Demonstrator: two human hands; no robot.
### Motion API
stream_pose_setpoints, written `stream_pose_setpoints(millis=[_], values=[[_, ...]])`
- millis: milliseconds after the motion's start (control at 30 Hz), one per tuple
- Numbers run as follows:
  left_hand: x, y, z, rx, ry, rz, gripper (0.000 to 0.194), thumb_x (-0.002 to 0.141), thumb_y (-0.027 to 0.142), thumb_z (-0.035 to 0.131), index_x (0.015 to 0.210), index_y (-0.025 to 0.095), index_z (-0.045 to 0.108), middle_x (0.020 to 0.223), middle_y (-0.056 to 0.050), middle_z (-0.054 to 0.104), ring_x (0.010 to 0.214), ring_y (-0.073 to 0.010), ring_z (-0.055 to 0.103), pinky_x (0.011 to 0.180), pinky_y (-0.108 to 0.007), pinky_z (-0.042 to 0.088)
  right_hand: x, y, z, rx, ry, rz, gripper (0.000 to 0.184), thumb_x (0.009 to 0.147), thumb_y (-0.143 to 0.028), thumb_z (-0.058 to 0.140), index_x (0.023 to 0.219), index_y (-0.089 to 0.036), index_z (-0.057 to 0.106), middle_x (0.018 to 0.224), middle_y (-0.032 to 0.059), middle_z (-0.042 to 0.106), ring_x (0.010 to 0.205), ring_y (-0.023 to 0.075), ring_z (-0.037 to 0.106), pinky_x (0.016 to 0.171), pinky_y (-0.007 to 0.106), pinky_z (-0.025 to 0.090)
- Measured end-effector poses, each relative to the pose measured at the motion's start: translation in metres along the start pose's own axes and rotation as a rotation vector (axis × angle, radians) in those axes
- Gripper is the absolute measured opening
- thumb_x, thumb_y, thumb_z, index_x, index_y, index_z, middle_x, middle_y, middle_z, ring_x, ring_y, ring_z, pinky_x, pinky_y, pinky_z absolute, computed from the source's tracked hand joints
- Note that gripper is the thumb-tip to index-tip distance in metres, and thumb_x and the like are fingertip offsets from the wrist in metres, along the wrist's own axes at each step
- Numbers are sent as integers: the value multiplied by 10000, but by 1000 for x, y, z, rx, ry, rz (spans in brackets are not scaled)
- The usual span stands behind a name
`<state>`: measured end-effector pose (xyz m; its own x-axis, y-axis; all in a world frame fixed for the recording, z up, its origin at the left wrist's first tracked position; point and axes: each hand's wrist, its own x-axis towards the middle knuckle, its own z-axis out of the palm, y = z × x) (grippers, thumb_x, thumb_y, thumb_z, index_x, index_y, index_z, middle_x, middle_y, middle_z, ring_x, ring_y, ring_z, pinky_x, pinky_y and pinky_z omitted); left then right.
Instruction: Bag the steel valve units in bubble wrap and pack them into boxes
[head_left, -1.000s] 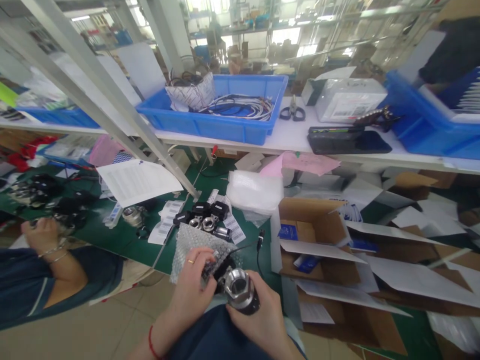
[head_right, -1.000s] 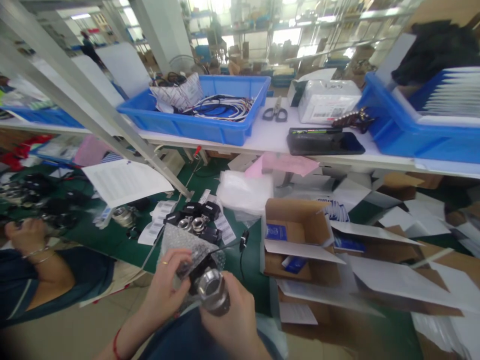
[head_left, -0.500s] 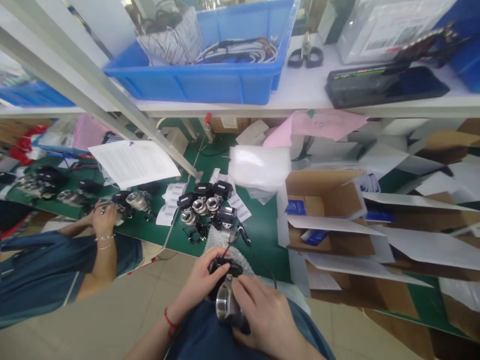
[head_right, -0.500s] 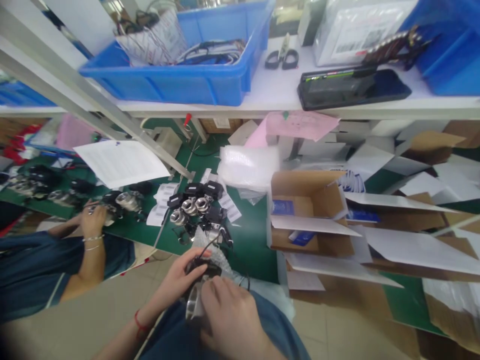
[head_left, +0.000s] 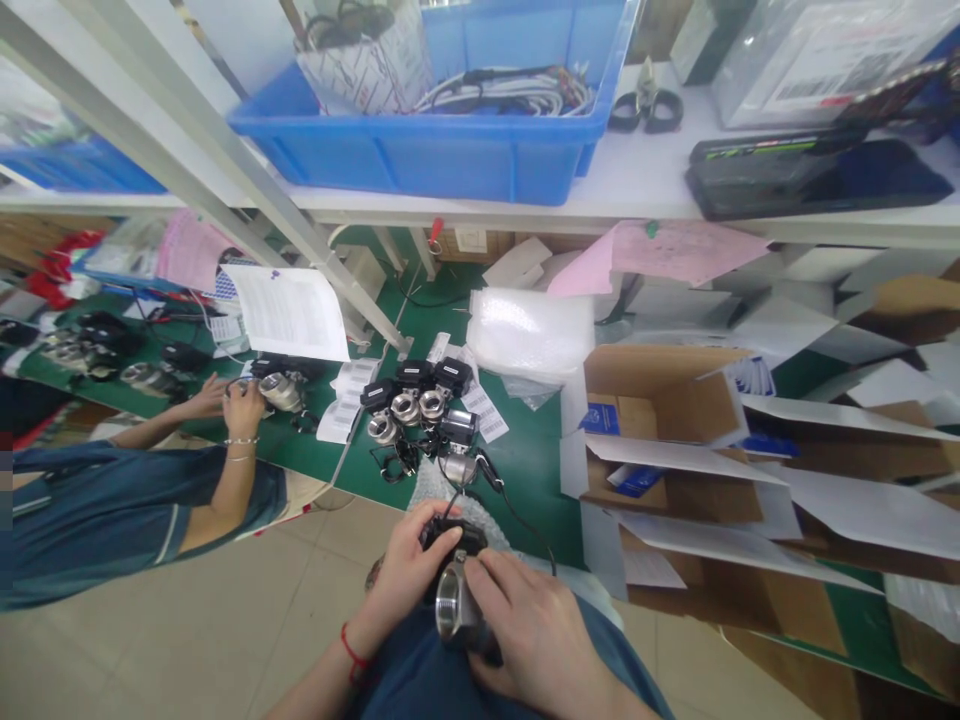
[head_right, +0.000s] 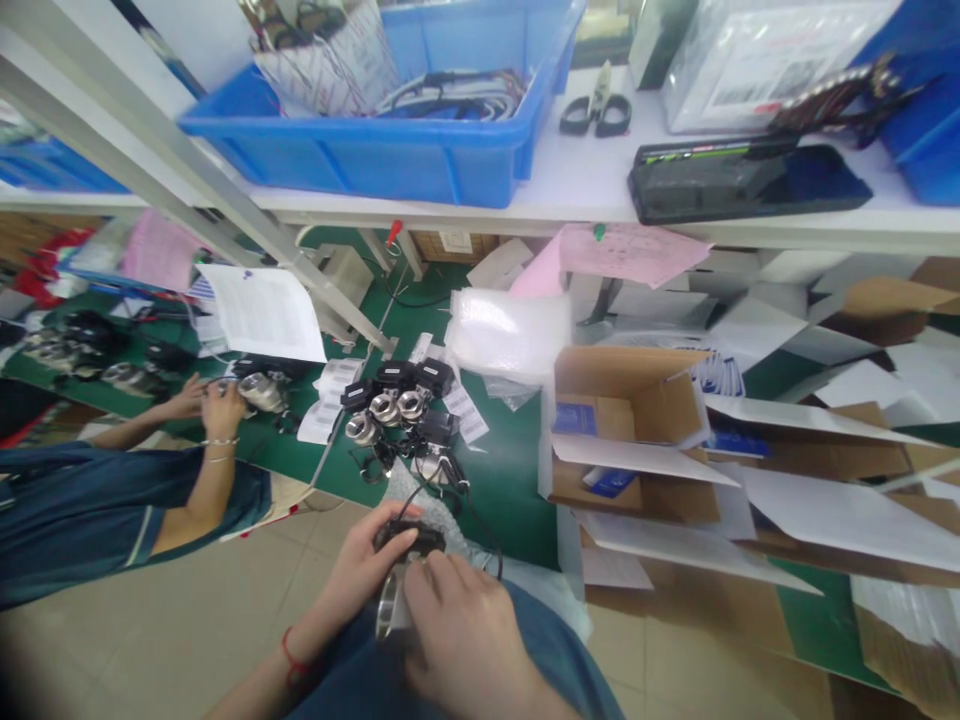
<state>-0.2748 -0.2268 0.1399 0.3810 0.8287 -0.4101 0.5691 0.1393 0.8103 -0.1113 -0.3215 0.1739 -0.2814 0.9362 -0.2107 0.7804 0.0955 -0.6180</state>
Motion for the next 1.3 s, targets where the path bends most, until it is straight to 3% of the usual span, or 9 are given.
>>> stream_pose_setpoints(millis=[267,367,500,633,767,933,1067,1200,1300], values=[[1,-15,-10,7,68,100,333,874,349,603,1161,196,675,1211,-103,684,1111,-246,641,951,-381,525,-2,12,12,158,287,71,437,609,-182,613,1045,-198,627,1029,93,727,869,263,709,712,309,560],[-1,-20,-13,218,233,274,230,922,343,567,941,206,750,996,-82,728,935,-214,669,839,-352,551,1,17,12,369,365,274,369,616,-183,603,983,-223,608,846,16,723,750,209,698,650,258,507],[7,7,0,533,378,510,257,962,292,531,836,190,731,755,-42,642,721,-170,598,648,-288,500,15,21,13,783,473,559,315,588,-264,698,887,-224,608,712,-26,700,653,190,648,612,253,474],[12,46,21,678,360,778,274,989,190,437,916,145,698,741,-46,614,667,-168,580,576,-284,466,36,25,19,1251,609,660,388,530,-325,789,852,-183,624,739,21,725,687,202,643,622,265,499],[10,52,24,718,382,873,266,990,169,418,935,139,676,736,-48,622,651,-176,592,570,-293,481,50,28,21,1642,700,767,513,535,-432,806,934,-155,639,788,59,744,687,218,666,649,311,542],[26,58,21,569,451,751,247,1007,226,422,983,158,658,844,-59,676,761,-170,658,687,-276,535,48,25,16,1171,712,552,475,584,-338,805,998,-170,645,836,28,744,738,198,670,665,257,533],[29,77,30,584,368,712,299,999,202,401,825,180,643,746,-41,642,670,-167,629,624,-276,518,45,26,15,911,696,426,450,593,-293,769,1018,-185,666,847,12,750,729,194,674,648,240,533],[4,79,39,735,310,928,313,972,106,337,941,155,645,800,-70,674,710,-179,639,635,-276,521,49,39,15,1226,757,577,455,589,-274,770,1016,-169,655,845,45,765,739,219,694,660,276,547],[-8,74,41,823,370,949,278,924,60,365,979,145,624,845,-79,682,787,-202,646,754,-325,538,53,46,13,1660,760,665,477,559,-333,829,974,-172,659,826,45,770,709,209,694,654,290,546]])
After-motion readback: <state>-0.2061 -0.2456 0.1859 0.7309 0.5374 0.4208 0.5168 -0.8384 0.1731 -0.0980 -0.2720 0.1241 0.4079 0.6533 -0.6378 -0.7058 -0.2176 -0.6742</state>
